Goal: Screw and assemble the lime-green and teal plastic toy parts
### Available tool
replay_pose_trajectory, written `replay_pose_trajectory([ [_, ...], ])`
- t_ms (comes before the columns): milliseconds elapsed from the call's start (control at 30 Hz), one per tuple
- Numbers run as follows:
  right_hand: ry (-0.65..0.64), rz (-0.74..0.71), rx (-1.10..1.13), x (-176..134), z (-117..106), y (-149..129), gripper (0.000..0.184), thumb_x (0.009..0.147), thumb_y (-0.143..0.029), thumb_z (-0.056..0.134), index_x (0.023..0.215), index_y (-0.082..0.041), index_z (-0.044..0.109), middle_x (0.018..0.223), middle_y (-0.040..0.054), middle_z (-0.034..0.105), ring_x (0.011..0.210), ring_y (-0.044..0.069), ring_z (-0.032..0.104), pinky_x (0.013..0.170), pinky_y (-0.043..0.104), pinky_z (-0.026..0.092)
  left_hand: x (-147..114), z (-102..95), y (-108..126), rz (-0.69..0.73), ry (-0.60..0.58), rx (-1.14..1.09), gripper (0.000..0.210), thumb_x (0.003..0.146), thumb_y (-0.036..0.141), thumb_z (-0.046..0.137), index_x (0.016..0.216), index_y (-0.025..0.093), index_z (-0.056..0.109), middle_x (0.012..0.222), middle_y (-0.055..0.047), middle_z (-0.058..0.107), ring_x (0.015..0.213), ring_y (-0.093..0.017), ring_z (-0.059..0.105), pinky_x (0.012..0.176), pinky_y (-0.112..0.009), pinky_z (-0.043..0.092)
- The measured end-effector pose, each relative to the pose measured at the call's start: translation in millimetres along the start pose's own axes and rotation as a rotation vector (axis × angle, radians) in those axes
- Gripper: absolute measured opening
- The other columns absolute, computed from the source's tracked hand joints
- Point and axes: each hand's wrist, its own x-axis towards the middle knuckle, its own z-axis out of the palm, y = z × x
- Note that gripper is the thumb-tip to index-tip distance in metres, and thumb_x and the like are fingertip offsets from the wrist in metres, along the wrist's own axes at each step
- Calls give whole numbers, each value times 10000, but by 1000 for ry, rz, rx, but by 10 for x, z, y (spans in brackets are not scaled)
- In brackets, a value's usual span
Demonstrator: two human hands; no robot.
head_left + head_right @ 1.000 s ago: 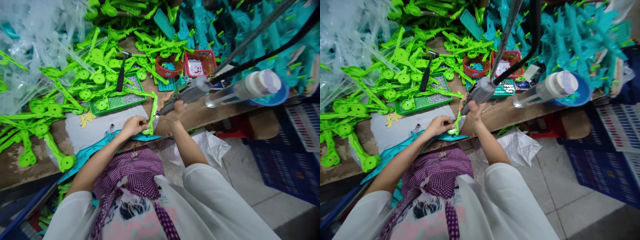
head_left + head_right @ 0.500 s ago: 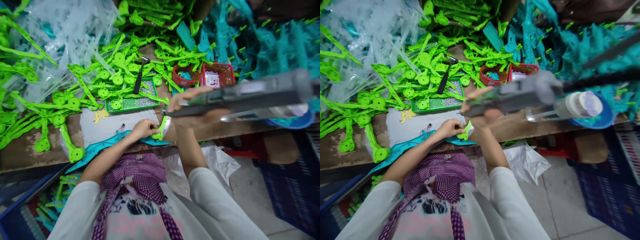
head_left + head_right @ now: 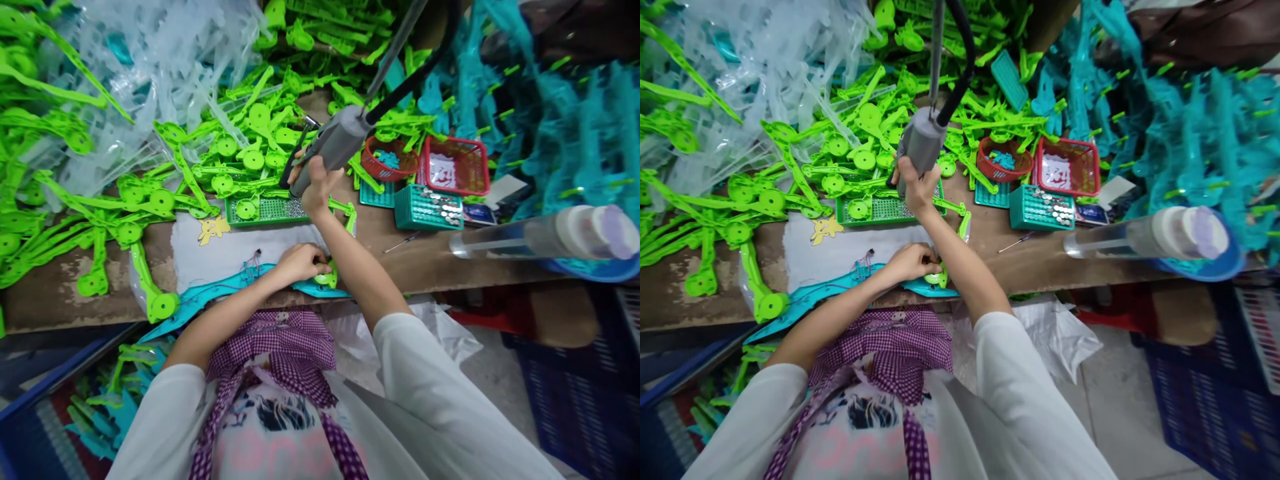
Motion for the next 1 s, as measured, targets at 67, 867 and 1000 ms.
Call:
replay_pose_trajectory([
  [67, 12, -22, 6, 20, 7, 56, 570, 752, -787, 492, 776, -230, 609, 660, -1, 576, 702, 181, 704, 535, 287, 543, 3, 4, 0, -1, -3, -2, 213, 810, 393, 683, 882, 207, 758, 982, -46, 734, 901, -235, 659, 748, -312, 473],
  [867, 110, -187, 79, -505, -807, -1126, 585, 760, -844, 382, 754, -274, 513, 512, -56, 372, 350, 104, 394, 345, 264, 364, 124, 3, -9, 55, 56, 39, 167, 816, 362, 690, 897, 224, 733, 943, -32, 728, 879, -204, 635, 750, -314, 441],
  [1000, 65, -89, -61, -1023, -1025, -1219, 617, 681, -876, 425, 767, -282, 567, 482, -46, 345, 412, 164, 473, 402, 317, 424, 138, -8, 22, 45, 47, 49, 172, 797, 367, 710, 845, 203, 731, 870, -33, 717, 795, -189, 614, 686, -304, 395],
])
